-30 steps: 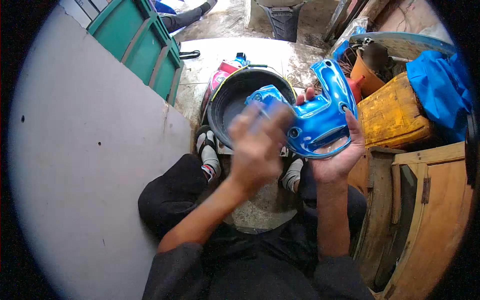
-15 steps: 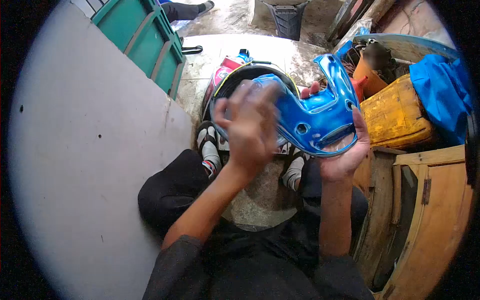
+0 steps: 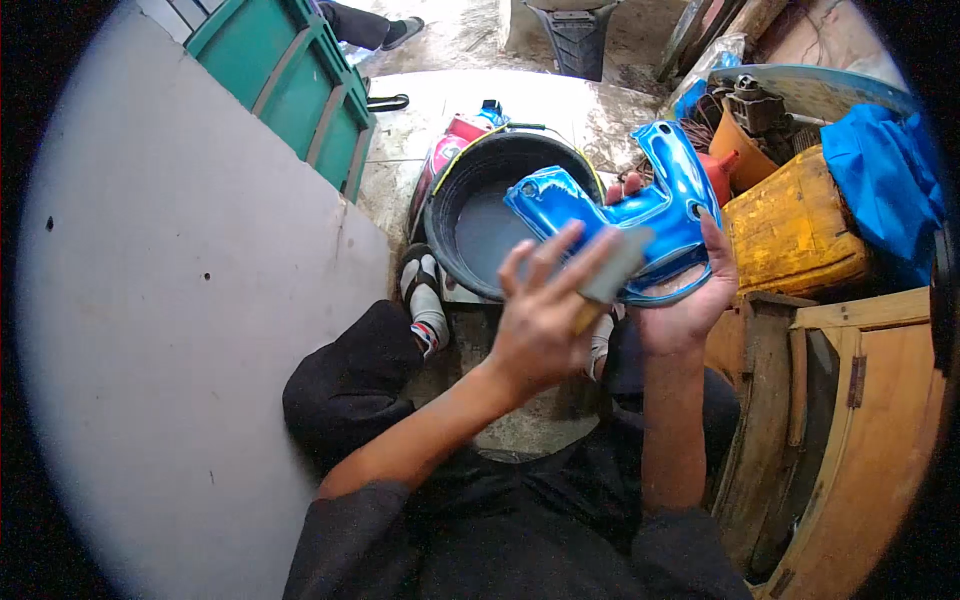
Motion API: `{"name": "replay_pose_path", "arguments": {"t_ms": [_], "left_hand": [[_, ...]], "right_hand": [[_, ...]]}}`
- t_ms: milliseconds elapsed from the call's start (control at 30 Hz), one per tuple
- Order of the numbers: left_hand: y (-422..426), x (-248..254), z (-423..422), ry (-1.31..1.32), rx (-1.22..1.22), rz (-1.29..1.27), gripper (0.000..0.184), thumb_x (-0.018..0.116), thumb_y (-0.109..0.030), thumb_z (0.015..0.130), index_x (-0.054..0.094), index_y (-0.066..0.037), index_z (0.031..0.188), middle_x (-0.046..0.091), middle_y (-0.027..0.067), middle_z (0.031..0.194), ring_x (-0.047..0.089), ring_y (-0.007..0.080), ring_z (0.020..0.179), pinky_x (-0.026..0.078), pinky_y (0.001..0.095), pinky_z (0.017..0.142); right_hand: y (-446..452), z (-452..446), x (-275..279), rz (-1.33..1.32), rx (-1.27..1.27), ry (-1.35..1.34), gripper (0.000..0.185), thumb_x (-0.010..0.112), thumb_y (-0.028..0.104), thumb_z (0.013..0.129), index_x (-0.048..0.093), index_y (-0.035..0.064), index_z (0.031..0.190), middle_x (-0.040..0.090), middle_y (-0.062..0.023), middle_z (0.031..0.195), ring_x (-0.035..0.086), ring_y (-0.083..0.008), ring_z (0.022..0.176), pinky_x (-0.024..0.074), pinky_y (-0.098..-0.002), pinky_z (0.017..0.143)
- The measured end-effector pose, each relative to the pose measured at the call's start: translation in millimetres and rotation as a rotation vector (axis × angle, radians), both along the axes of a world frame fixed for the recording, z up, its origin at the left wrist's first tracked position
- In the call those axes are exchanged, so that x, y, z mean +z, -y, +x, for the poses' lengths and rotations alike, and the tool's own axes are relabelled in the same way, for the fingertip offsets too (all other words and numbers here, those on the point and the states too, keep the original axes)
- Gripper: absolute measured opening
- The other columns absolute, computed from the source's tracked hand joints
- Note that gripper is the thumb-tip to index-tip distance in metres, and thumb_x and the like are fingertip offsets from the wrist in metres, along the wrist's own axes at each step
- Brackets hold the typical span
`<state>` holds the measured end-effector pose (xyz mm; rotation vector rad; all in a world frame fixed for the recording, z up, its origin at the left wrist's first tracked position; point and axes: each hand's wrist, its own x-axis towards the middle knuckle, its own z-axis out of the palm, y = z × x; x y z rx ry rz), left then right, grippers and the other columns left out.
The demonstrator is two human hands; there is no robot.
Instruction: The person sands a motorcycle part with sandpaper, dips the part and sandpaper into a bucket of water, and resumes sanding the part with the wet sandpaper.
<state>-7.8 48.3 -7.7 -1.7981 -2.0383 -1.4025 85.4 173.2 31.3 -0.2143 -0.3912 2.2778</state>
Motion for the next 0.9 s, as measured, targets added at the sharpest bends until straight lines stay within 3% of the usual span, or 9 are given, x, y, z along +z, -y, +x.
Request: {"name": "replay_pose_path", "arguments": {"t_ms": [133,200,333,433,600,667,733,800,900], "left_hand": [[-23.1,-3.9,-21.9,0.030,0.420,0.036,0.027,0.068,-0.016,0.083,0.071,-0.006,0.108,0.059,0.0034,0.138,0.045,0.0268,0.133,0.021,0.0472,0.109],[-19.5,-1.6,-22.9,0.278,0.347,-0.133,0.025,0.067,-0.014,0.085,0.071,-0.005,0.108,0.063,0.0058,0.131,0.046,0.0289,0.132,0.027,0.0479,0.106],[-7.2,-0.5,-9.9,-0.041,-0.168,0.100,0.024,0.062,-0.016,0.091,0.070,-0.005,0.111,0.067,0.0113,0.119,0.049,0.0308,0.126,0.031,0.0471,0.102],[-21.7,-6.3,-17.1,0.060,0.368,0.093,0.026,0.063,-0.017,0.090,0.070,-0.006,0.114,0.066,0.0110,0.123,0.050,0.0306,0.126,0.030,0.0463,0.105],[-1.5,-3.3,-5.8,0.023,-0.159,0.048,0.033,0.069,-0.015,0.083,0.070,-0.008,0.115,0.062,0.0014,0.134,0.052,0.0289,0.125,0.025,0.0460,0.110],[-10.8,-1.3,-17.0,-0.213,0.048,0.111,0.029,0.068,-0.016,0.084,0.070,-0.007,0.111,0.064,0.0025,0.130,0.052,0.0278,0.124,0.020,0.0473,0.110],[-27.2,-12.1,-32.2,0.223,0.398,0.034,0.028,0.063,-0.016,0.088,0.069,-0.005,0.114,0.068,0.0060,0.122,0.049,0.0298,0.126,0.019,0.0493,0.106],[-24.2,-26.1,-31.3,0.147,0.514,-0.133,0.030,0.063,-0.015,0.089,0.068,-0.005,0.116,0.067,0.0064,0.124,0.048,0.0312,0.128,0.022,0.0482,0.107],[-5.0,-11.5,-0.6,0.029,-0.075,0.068,0.034,0.066,-0.017,0.085,0.068,-0.007,0.117,0.061,0.0049,0.134,0.047,0.0296,0.132,0.030,0.0447,0.108]], "right_hand": [[6.7,-0.3,6.8,-0.106,0.006,0.030,0.062,0.058,0.029,0.090,0.040,-0.0088,0.136,0.056,-0.0293,0.126,0.051,-0.0444,0.122,0.0371,-0.0540,0.109],[4.9,-1.0,3.5,-0.007,0.009,0.052,0.062,0.056,0.030,0.091,0.040,-0.0094,0.136,0.056,-0.0291,0.127,0.051,-0.0441,0.122,0.0374,-0.0539,0.109],[-2.2,-2.9,-8.0,-0.139,0.075,-0.034,0.063,0.061,0.029,0.089,0.041,-0.0067,0.137,0.056,-0.0289,0.126,0.052,-0.0427,0.122,0.0392,-0.0546,0.107],[5.6,-2.5,1.1,-0.144,0.079,0.032,0.062,0.059,0.029,0.091,0.040,-0.0060,0.138,0.056,-0.0286,0.127,0.053,-0.0432,0.121,0.0401,-0.0542,0.107],[-1.6,-3.2,-10.7,-0.133,0.063,0.023,0.063,0.059,0.029,0.090,0.038,-0.0054,0.139,0.056,-0.0286,0.127,0.054,-0.0436,0.119,0.0400,-0.0550,0.106],[-0.4,-2.9,-7.7,-0.128,0.073,0.007,0.064,0.060,0.028,0.090,0.038,-0.0053,0.139,0.056,-0.0284,0.127,0.054,-0.0434,0.119,0.0397,-0.0553,0.106],[6.6,-3.9,5.6,-0.120,0.089,0.017,0.063,0.060,0.027,0.090,0.038,-0.0065,0.138,0.056,-0.0285,0.126,0.054,-0.0429,0.119,0.0408,-0.0538,0.106],[5.5,-2.1,3.2,-0.102,0.057,0.045,0.062,0.060,0.027,0.090,0.038,-0.0068,0.138,0.056,-0.0286,0.126,0.054,-0.0429,0.119,0.0413,-0.0536,0.106],[-3.2,-1.0,-7.0,-0.073,-0.006,0.067,0.063,0.059,0.029,0.091,0.038,-0.0055,0.139,0.056,-0.0284,0.128,0.054,-0.0434,0.119,0.0405,-0.0547,0.106]]}}
